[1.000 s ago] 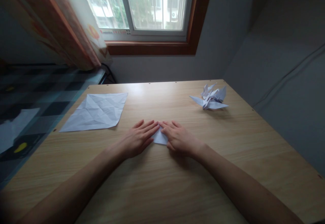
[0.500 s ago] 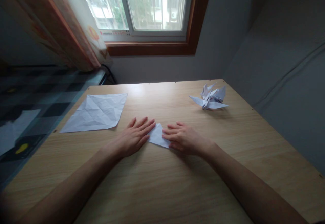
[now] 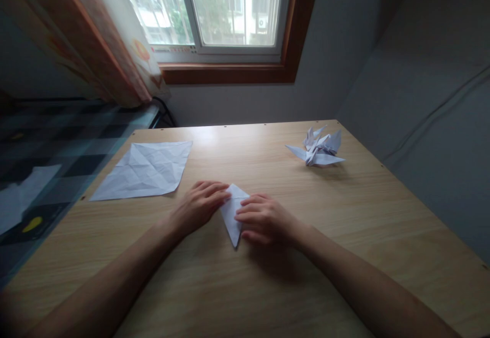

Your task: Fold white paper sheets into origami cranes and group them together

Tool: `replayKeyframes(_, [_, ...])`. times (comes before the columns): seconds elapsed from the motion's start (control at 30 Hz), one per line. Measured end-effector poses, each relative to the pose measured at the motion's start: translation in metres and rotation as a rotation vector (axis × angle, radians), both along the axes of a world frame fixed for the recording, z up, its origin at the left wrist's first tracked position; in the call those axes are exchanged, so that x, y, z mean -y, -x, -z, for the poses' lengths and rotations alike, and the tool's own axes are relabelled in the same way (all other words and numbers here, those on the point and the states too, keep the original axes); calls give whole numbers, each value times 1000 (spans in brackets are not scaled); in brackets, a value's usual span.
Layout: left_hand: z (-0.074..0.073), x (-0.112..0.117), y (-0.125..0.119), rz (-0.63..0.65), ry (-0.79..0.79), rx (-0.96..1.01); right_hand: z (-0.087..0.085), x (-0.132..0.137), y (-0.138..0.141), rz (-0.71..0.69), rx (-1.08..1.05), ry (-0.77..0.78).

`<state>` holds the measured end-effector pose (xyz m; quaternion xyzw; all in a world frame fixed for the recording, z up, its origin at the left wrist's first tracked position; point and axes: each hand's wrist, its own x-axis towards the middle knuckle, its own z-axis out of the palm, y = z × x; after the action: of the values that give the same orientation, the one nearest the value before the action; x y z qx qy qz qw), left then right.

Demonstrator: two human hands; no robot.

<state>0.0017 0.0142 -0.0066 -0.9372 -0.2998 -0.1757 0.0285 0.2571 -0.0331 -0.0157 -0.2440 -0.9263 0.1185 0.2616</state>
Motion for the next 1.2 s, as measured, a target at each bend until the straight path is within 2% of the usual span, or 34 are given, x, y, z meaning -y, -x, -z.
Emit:
replayKeyframes(0.07, [-1,0,0,97,15,16,4,-4,0,90,-49,-58])
replayKeyframes(0.17, [-3,1,-1,137,30,20,7,-8,-1,178,-12,-84])
replayKeyframes(0.3, [-6,4,-2,139,85,28,6,-7,1,196,78,-49])
replayKeyframes(0.53, [-10,6,-1,137,171,85,3,-9,1,277,67,5])
replayKeyframes(0.73, [-12,4,2,152,208,74,4,-13,-4,283,65,3])
replayKeyframes(1.0, [-4,0,2,142,190,147,2,-16,1,331,-13,46])
replayKeyframes(1.2, [-3,-1,-1,34,168,245,-4,-17,10,454,-47,143])
